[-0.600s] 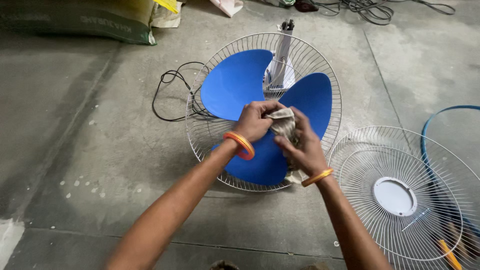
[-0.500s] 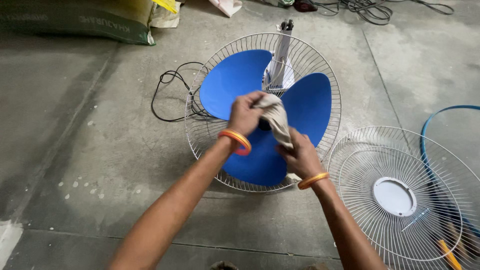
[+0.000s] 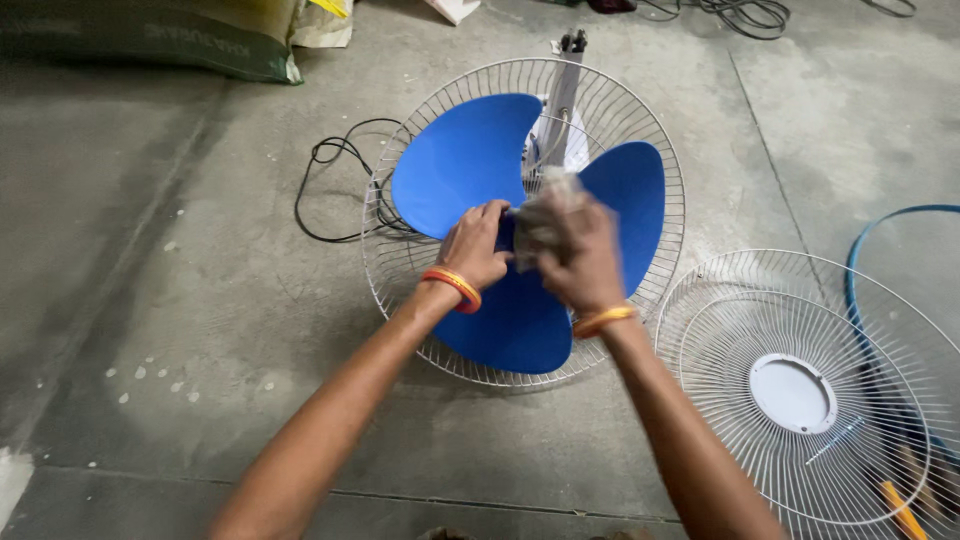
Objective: The person reassembles an electric fan by attaching the front grille to the fan head and then fitting a blue plastic ring around the grille, securing it in place.
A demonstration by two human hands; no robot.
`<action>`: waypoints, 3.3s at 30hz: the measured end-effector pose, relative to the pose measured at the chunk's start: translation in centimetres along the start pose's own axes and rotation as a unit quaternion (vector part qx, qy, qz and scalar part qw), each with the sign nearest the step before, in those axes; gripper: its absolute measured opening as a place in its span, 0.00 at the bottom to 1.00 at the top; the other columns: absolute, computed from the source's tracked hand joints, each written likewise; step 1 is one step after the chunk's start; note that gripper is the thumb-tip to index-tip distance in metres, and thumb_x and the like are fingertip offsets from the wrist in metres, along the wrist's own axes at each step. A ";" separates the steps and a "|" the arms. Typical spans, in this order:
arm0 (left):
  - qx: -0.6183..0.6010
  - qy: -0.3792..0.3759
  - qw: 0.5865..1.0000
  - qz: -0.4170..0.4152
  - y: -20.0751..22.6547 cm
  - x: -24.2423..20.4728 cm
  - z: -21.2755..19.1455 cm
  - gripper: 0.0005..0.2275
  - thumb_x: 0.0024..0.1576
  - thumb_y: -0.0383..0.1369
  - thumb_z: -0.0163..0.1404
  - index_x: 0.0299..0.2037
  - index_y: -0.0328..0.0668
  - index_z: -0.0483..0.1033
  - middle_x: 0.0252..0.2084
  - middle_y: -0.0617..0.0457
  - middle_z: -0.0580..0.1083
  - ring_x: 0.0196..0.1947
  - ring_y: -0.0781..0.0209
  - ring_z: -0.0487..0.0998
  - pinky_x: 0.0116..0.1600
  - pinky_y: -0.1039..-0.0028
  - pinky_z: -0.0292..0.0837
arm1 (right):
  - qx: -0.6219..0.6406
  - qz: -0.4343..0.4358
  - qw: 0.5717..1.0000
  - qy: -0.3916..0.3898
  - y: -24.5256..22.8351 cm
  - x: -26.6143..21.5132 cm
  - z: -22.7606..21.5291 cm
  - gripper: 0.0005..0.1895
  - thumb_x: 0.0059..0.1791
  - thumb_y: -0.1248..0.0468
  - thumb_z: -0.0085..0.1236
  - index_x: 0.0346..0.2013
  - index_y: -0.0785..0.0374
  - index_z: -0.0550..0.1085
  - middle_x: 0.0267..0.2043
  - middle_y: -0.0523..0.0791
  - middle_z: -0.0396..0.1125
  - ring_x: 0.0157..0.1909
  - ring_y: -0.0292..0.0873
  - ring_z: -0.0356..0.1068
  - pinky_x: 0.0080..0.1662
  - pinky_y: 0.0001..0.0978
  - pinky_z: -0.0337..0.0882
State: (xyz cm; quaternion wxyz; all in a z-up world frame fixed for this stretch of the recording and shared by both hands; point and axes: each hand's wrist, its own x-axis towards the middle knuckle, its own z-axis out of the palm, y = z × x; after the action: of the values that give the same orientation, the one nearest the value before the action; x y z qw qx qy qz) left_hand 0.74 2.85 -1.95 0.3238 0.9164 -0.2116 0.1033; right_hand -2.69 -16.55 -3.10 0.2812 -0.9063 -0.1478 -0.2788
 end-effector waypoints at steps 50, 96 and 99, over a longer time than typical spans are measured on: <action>0.045 -0.088 0.956 0.276 8.7 -1.8 9.2 0.26 0.41 0.19 0.57 0.54 0.25 0.70 0.65 0.28 0.63 0.65 0.37 0.64 0.68 0.59 0.62 | 0.072 0.466 0.871 -0.136 24.6 -8.7 -6.4 0.33 0.49 0.49 0.62 0.62 0.69 0.75 0.59 0.61 0.74 0.61 0.58 0.74 0.63 0.46 0.72; -0.072 -0.114 0.973 0.185 10.0 1.9 8.5 0.26 0.50 0.37 0.62 0.56 0.33 0.70 0.57 0.40 0.71 0.59 0.43 0.70 0.65 0.62 0.64 | 0.422 0.225 0.748 0.460 8.8 -5.9 -32.0 0.14 0.51 0.69 0.41 0.46 0.72 0.73 0.41 0.55 0.75 0.37 0.55 0.79 0.39 0.35 0.77; -0.059 -0.112 0.981 0.149 10.1 2.4 7.3 0.30 0.51 0.42 0.62 0.60 0.32 0.67 0.60 0.40 0.69 0.63 0.44 0.68 0.68 0.62 0.61 | 0.492 0.213 0.690 0.486 10.5 -6.5 -32.9 0.14 0.49 0.69 0.41 0.45 0.69 0.73 0.39 0.54 0.75 0.35 0.52 0.77 0.40 0.36 0.77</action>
State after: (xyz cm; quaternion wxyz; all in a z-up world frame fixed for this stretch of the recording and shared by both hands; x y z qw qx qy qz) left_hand -1.35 -9.64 -1.20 0.3325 0.8595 -0.3866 0.0350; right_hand -17.35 -45.10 11.12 0.7711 -0.3829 0.0910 -0.5005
